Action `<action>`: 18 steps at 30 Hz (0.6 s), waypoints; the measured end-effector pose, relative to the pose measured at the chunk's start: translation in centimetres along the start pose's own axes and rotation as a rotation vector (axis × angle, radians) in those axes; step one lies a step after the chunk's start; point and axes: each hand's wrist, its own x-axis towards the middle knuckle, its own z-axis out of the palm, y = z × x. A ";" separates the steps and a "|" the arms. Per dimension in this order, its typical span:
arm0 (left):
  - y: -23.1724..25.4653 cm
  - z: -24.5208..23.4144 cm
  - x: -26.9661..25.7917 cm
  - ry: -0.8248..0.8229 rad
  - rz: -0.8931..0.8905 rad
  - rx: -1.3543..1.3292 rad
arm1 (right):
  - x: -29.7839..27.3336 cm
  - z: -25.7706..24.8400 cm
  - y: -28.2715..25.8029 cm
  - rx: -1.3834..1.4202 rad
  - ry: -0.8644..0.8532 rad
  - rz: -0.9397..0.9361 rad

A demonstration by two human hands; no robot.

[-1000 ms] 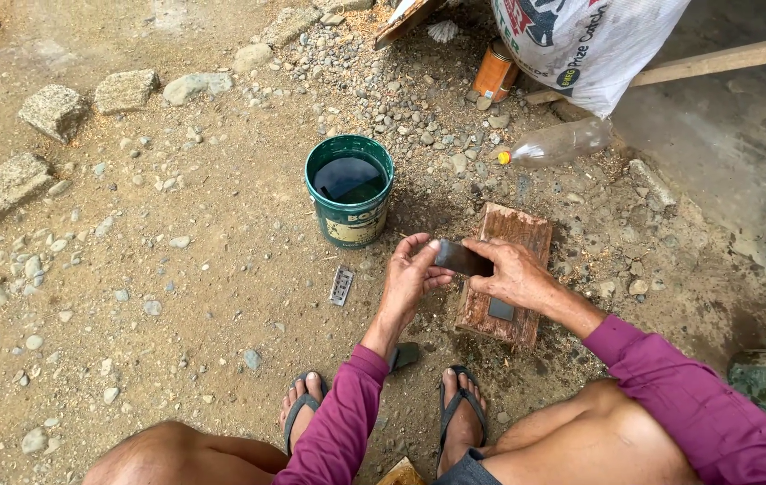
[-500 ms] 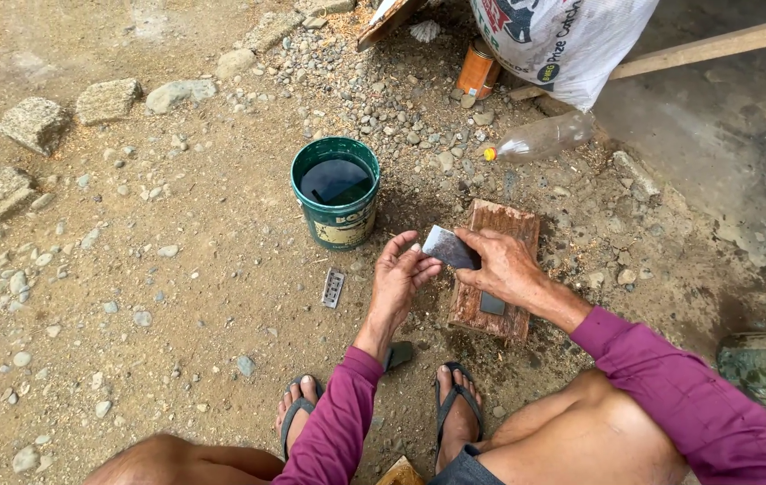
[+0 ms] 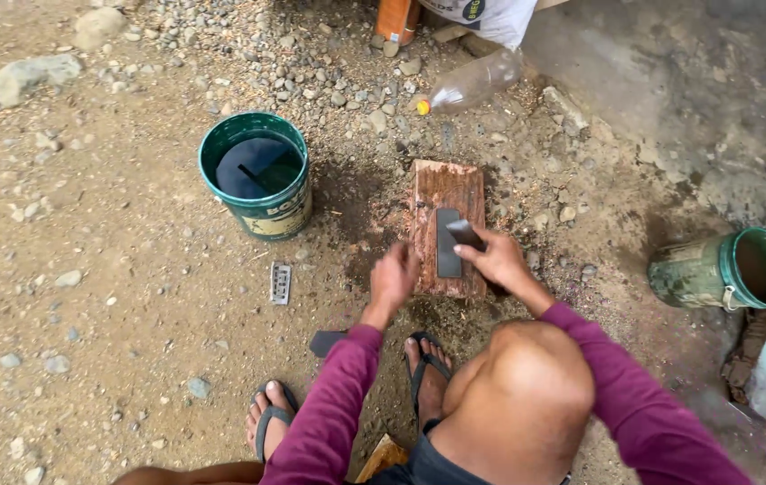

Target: Sharpening a metal plane blade on a whetstone with water.

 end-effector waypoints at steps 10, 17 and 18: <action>-5.4 6.4 -4.9 -0.491 0.478 1.033 | 0.5 9.1 3.7 -0.062 0.108 0.356; -8.1 8.5 -4.2 -0.525 0.318 1.064 | -1.5 9.6 2.7 -0.121 0.162 0.224; -7.9 8.0 -4.3 -0.541 0.313 1.068 | 0.7 8.5 1.5 -0.114 0.156 0.238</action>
